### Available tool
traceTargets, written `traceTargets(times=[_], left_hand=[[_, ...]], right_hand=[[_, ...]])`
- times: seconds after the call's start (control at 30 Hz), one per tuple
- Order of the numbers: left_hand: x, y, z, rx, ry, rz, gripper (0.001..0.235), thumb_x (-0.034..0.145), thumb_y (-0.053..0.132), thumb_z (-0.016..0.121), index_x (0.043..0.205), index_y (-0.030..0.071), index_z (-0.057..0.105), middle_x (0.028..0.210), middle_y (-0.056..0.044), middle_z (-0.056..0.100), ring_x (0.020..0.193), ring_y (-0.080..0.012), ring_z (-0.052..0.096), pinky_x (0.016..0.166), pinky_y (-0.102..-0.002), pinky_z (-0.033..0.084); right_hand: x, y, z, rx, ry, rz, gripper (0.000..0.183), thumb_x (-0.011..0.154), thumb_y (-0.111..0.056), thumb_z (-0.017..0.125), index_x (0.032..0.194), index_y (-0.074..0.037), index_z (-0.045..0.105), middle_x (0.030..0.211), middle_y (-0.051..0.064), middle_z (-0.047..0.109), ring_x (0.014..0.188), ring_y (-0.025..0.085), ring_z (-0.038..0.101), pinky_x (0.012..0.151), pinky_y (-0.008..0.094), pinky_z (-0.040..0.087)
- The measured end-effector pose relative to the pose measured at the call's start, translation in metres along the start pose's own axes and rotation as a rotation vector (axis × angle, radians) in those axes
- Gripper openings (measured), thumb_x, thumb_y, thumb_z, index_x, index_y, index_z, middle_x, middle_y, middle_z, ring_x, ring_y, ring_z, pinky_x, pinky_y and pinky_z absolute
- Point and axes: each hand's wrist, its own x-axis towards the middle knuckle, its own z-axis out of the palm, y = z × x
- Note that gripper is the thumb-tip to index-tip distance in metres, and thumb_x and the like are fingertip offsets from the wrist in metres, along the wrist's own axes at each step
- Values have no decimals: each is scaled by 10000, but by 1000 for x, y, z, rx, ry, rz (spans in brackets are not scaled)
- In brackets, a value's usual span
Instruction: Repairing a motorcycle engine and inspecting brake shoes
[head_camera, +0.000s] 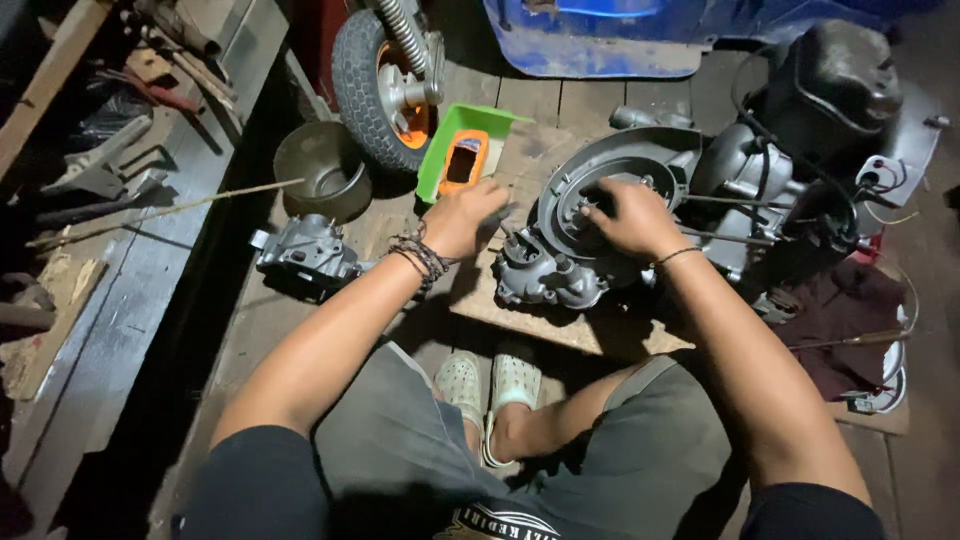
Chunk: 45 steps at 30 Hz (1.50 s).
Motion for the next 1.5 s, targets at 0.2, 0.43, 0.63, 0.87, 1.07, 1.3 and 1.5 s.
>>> traceTargets(times=[0.2,0.43,0.63,0.87,1.07,1.3,1.5], left_hand=[[3,23,-9,-386,8,-187,268,931,173,687,1153,27,656,1110,-223,698,1127,-448,654,1012,-506,524],[10,21,-19,-95,-89,-197,185,956,231,635,1112,132,642,1050,-132,696,1074,-396,679,960,-514,542],[12,51,-60,-311,148,-671,618,891,506,631,1124,-65,675,1136,-338,675,1195,-461,611,1017,-535,492],[41,135,-84,-270,-78,-732,703,808,797,469,659,120,584,703,-104,682,729,-323,671,671,-416,424],[59,168,-74,-313,36,-657,687,775,791,461,779,144,693,767,-65,702,792,-267,703,714,-399,482],[66,179,-65,-426,212,-253,306,832,430,784,942,203,610,884,16,759,793,-143,708,677,-309,510],[98,157,-26,-172,-165,-229,518,953,448,681,1303,71,621,1304,-141,654,1197,-322,625,983,-556,529]], right_hand=[[2,2,4,-26,-31,-2,551,921,-411,669,1345,-60,646,1196,252,731,1152,476,663,983,611,501],[-16,-8,-8,-135,76,-125,494,906,-319,701,1297,-21,661,1181,258,730,1149,463,670,974,580,520],[-34,-21,-29,-177,247,-277,399,877,-253,740,1182,-6,669,1044,238,718,1033,461,665,856,576,520],[-73,-119,-73,-173,286,-426,356,929,-204,700,1250,-64,641,1090,190,721,936,441,624,746,528,470],[-96,-111,-90,-68,400,-330,144,894,-127,722,1002,-54,661,876,218,724,826,504,654,592,534,443],[-125,-57,-131,-109,741,-283,179,1019,-99,782,1132,5,689,1093,219,710,954,417,622,773,471,451],[-142,4,-148,31,987,-90,266,892,69,735,1148,27,795,1121,209,768,1026,343,715,923,444,543]])
